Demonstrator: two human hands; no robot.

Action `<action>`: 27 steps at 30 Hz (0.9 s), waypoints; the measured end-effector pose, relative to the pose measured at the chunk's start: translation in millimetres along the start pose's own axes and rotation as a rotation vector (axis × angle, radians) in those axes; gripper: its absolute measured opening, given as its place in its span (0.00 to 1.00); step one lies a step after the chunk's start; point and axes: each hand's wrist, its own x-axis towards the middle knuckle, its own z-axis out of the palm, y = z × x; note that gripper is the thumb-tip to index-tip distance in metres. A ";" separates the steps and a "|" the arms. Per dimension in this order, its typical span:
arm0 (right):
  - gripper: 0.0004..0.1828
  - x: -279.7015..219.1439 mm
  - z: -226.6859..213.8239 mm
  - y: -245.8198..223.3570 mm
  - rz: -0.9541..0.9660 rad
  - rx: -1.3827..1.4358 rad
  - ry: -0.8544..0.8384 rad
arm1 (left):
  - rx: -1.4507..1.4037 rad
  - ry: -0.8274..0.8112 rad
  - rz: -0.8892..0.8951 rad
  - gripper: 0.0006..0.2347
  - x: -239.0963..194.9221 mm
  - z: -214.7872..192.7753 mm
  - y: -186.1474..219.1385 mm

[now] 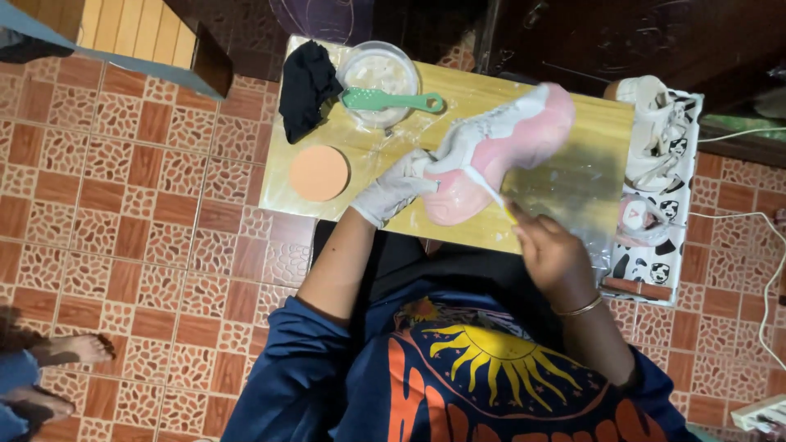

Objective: The person scrubs a white and pink sneaker with a yellow toothbrush while wearing white gloves. They rotate the shoe to clean the sole, sides, and upper sections, occasionally dipping the brush into a container of cleaning solution on the table.

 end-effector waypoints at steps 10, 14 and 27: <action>0.12 -5.8 13.3 12.3 0.035 -0.176 0.113 | -0.053 -0.005 -0.066 0.19 -2.6 -0.7 2.5; 0.13 -5.3 35.6 2.3 0.027 0.003 0.139 | -0.189 0.054 -0.052 0.20 -11.6 33.2 29.9; 0.06 15.7 29.2 18.4 0.044 -0.018 0.211 | 0.373 0.249 0.147 0.29 3.0 17.9 -1.7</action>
